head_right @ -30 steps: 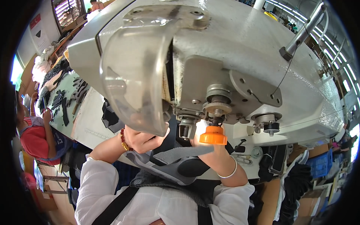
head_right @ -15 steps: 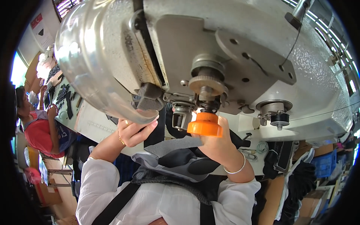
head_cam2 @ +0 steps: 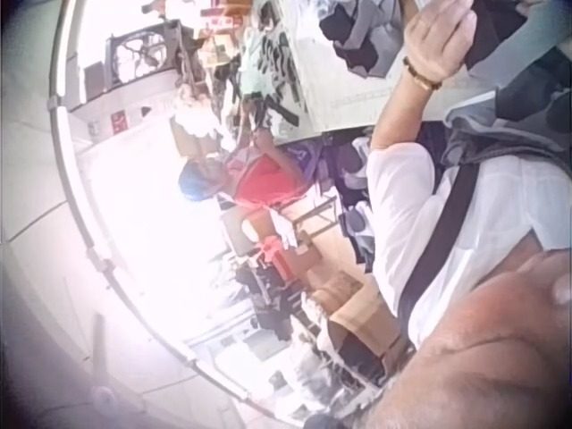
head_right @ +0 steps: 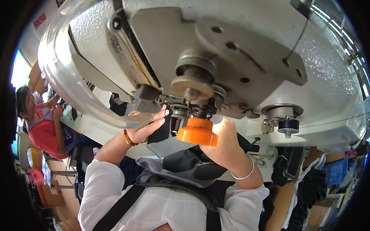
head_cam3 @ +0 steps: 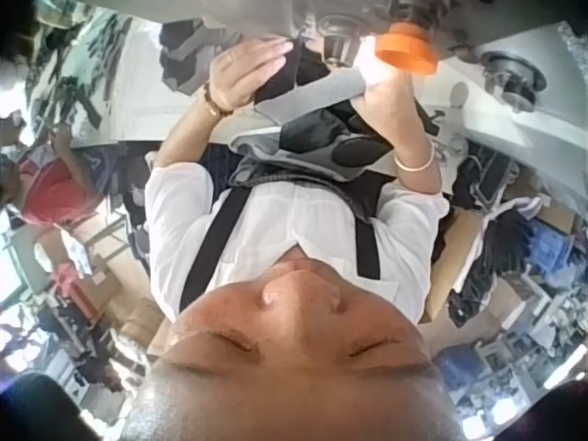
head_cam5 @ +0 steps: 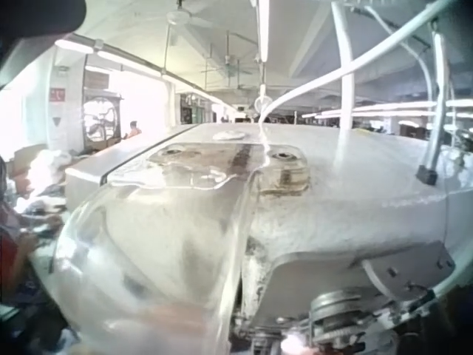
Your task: Stitching components of a shoe upper using an industrial sewing machine.
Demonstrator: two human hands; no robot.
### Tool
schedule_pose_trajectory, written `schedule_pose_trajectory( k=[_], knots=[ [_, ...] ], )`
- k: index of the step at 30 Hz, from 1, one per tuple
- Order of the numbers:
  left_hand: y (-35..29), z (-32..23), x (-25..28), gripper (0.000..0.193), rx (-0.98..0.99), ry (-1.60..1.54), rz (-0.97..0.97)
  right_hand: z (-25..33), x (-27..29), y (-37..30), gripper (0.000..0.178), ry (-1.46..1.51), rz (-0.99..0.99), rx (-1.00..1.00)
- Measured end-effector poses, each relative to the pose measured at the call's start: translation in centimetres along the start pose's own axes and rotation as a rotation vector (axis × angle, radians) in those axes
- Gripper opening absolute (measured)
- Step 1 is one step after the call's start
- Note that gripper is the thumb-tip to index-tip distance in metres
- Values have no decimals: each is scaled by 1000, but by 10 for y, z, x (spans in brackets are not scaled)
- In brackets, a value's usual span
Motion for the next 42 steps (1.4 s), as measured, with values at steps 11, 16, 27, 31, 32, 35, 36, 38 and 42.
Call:
schedule_pose_trajectory(
  k=[11, 16, 27, 31, 32, 35, 36, 38, 42],
  knots=[
    [14, -8, 6, 22, -54, 76, -45, 4, 4, 1, 10, -51, 36, 28],
    [16, -9, 10, 28, -30, 66, 12, 2, 3, -1, 14, -11, 52, -8],
    [11, -7, 7, 26, -29, 77, 56, 1, 1, -1, 17, 12, 19, 7],
    [9, 0, 0, 27, -60, 65, 28, -1, 0, -2, 19, 51, 57, -27],
    [7, 0, -2, 27, -69, 70, 18, -1, -1, -1, 19, 52, 45, -15],
    [3, -2, -9, 26, -67, 97, 59, -3, -3, -3, 19, 32, 25, 9],
    [2, -3, -12, 25, -17, 68, 54, -3, -4, -5, 19, 29, 31, 2],
    [1, -4, -14, 24, 32, 36, 49, -5, -5, -8, 19, -9, 18, 2],
    [6, -7, -15, 17, 119, 64, 77, -16, -9, -14, 20, -96, 7, 49]
  ],
)
Point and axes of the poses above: each hand's wrist, its own y-axis towards the middle knuckle, its own x-axis out of the back of the hand, z = x × y, the point moved 1 cm from there along y, towards the middle knuckle, and after that the axes turned 4 degrees about y, right-handed, at the moved point
